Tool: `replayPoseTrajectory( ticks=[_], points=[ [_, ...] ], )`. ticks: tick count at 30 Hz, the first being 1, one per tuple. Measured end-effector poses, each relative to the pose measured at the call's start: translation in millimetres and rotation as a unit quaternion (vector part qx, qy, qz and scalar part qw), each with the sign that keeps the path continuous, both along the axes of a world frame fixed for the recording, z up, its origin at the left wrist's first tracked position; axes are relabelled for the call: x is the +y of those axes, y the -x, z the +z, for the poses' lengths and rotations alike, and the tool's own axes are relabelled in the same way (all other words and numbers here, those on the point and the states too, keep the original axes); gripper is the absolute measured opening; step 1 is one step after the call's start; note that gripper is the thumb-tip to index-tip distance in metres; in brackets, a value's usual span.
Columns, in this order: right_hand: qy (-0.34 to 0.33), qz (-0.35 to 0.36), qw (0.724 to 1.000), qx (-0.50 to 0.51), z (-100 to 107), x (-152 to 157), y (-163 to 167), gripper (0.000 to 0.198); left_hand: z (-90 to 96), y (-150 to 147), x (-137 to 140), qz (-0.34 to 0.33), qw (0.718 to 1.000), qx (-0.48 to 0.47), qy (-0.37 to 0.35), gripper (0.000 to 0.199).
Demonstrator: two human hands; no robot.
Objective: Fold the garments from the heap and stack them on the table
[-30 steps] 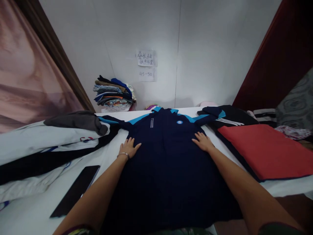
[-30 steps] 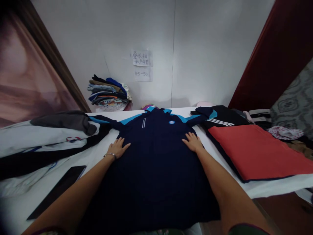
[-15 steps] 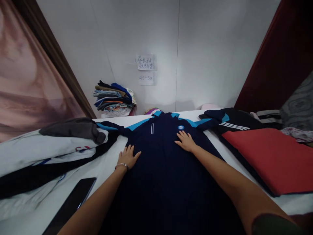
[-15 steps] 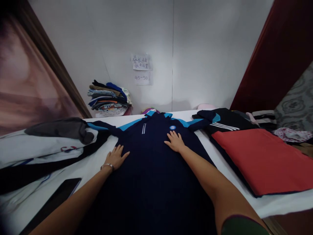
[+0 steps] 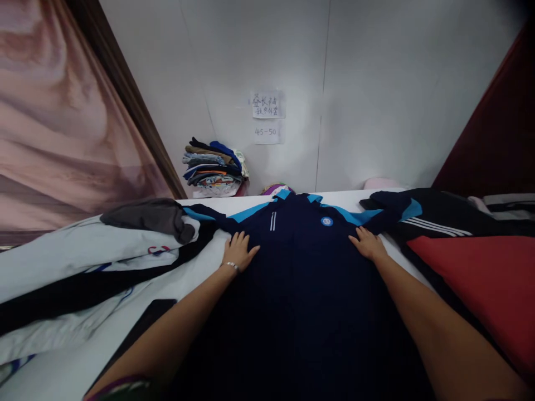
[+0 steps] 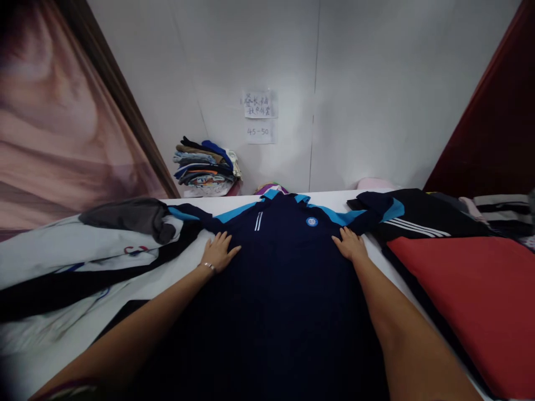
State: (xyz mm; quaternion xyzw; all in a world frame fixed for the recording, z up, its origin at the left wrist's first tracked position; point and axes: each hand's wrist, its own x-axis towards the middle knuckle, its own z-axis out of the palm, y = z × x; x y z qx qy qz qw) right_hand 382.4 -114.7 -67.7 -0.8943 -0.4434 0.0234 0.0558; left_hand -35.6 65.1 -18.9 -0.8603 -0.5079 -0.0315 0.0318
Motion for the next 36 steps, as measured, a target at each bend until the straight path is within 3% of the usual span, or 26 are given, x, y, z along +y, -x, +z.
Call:
replayPoseTrajectory(
  ticks=[3,5,8,13,19,23,25,29,33,36],
  points=[
    [-0.004,0.000,1.000,-0.001,-4,3,-1,0.068,10.1,-31,34,-0.065,0.998,-0.009,-0.004,0.067],
    [-0.007,-0.002,1.000,0.000,-5,3,-3,0.068,9.0,-37,56,-0.022,1.000,-0.009,0.016,0.067],
    [-0.012,0.000,1.000,0.006,-5,3,-5,0.067,-4.5,-27,82,0.097,0.994,-0.015,0.044,0.074],
    [-0.025,0.004,0.999,0.023,0,2,-3,0.066,-21.4,-10,97,0.107,0.993,-0.038,0.033,0.079],
    [-0.056,0.010,0.998,0.014,8,0,2,0.061,-14.7,-27,70,0.105,0.992,-0.044,0.054,0.083],
    [-0.105,0.012,0.994,-0.010,16,-9,9,0.049,-23.8,-37,31,-0.025,0.998,-0.015,0.056,0.080],
    [-0.134,0.005,0.991,-0.027,25,-15,13,0.042,-28.2,-38,19,-0.043,0.996,0.001,0.073,0.079],
    [-0.184,-0.012,0.981,-0.056,62,-23,7,0.039,-28.5,-37,15,-0.034,0.997,0.013,0.073,0.080],
    [-0.214,-0.043,0.973,-0.078,107,-14,-22,0.040,-29.5,-36,20,-0.039,0.997,0.014,0.066,0.077],
    [-0.212,-0.072,0.972,-0.067,123,0,-46,0.037,-34.1,-36,22,-0.040,0.997,0.002,0.059,0.076]
  ],
)
